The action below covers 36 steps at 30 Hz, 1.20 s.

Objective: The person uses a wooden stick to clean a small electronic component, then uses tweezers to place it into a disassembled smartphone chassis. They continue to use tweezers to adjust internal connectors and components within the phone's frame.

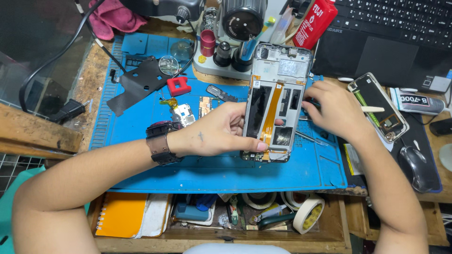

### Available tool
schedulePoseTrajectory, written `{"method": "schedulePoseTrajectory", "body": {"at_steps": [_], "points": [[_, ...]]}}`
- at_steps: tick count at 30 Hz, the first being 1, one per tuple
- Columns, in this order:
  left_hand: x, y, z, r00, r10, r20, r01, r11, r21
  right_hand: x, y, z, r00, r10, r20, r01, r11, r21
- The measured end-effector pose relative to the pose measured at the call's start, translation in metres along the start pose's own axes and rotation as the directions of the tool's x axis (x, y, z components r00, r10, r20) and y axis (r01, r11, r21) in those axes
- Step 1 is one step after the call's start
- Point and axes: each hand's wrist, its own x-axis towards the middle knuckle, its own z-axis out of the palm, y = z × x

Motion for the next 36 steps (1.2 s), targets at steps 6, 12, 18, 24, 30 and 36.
{"method": "schedulePoseTrajectory", "body": {"at_steps": [6, 12, 18, 24, 30, 36], "points": [[0.0, -0.003, 0.003, 0.999, 0.036, -0.027, -0.036, 0.999, -0.007, -0.007, -0.006, -0.003, 0.997, 0.009, -0.082, -0.01, 1.0, -0.011], [-0.001, -0.005, 0.004, 0.997, 0.057, -0.043, -0.057, 0.998, -0.017, -0.021, -0.005, -0.008, 0.92, 0.049, -0.389, 0.06, 0.962, 0.266], [-0.001, -0.009, 0.004, 0.996, 0.076, -0.051, -0.079, 0.994, -0.07, -0.044, -0.013, -0.012, 0.891, 0.246, -0.381, 0.092, 0.724, 0.684], [0.0, -0.009, 0.002, 0.995, 0.07, -0.074, -0.073, 0.996, -0.046, -0.04, -0.018, -0.011, 0.929, 0.23, -0.291, 0.119, 0.557, 0.822], [0.005, -0.011, -0.012, 0.99, 0.119, -0.077, -0.118, 0.993, 0.02, -0.018, -0.011, -0.023, 0.985, 0.057, -0.164, -0.038, 0.992, 0.117], [0.009, -0.015, -0.02, 0.986, 0.151, -0.075, -0.148, 0.988, 0.042, -0.015, -0.009, -0.017, 0.993, -0.04, -0.107, 0.036, 0.998, -0.045]]}}
